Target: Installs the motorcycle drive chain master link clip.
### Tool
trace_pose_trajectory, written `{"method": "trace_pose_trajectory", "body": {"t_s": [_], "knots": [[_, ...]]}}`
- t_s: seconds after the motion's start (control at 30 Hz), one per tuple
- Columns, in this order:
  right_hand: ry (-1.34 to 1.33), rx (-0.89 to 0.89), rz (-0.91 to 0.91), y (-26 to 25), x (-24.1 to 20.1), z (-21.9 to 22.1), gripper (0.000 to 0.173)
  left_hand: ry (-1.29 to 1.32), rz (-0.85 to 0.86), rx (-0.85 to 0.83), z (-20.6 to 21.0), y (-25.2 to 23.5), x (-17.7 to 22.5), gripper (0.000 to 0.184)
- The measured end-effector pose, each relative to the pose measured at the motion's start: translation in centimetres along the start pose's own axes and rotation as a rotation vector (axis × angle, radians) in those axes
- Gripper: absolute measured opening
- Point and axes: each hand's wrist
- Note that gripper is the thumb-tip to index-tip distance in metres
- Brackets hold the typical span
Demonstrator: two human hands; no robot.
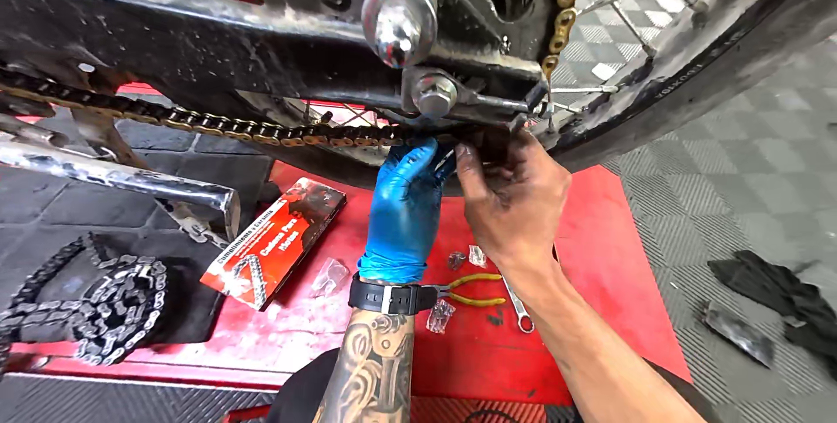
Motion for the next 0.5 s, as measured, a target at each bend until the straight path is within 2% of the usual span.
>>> {"method": "trace_pose_trajectory", "body": {"t_s": [0.13,0.27,0.5], "knots": [[0.048,0.100,-0.019,0.0,-0.3,1.0,0.011,-0.042,0.018,-0.017,-0.3,-0.1,0.4,0.019],[0.019,0.130,-0.017,-0.2,-0.4,1.2,0.013,-0.040,0.011,-0.040,-0.6,-0.3,0.4,0.026],[0.052,0.254,-0.059,0.7,-0.3,2.5,0.014,-0.141,0.052,-0.066,-0.6,-0.6,0.5,0.022]]}}
Point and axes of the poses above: each hand's wrist, its own y-axis away from the middle knuckle, its own z-axis out of the palm, x = y × z, and after that the axes turned 7 degrees about x, right-handed
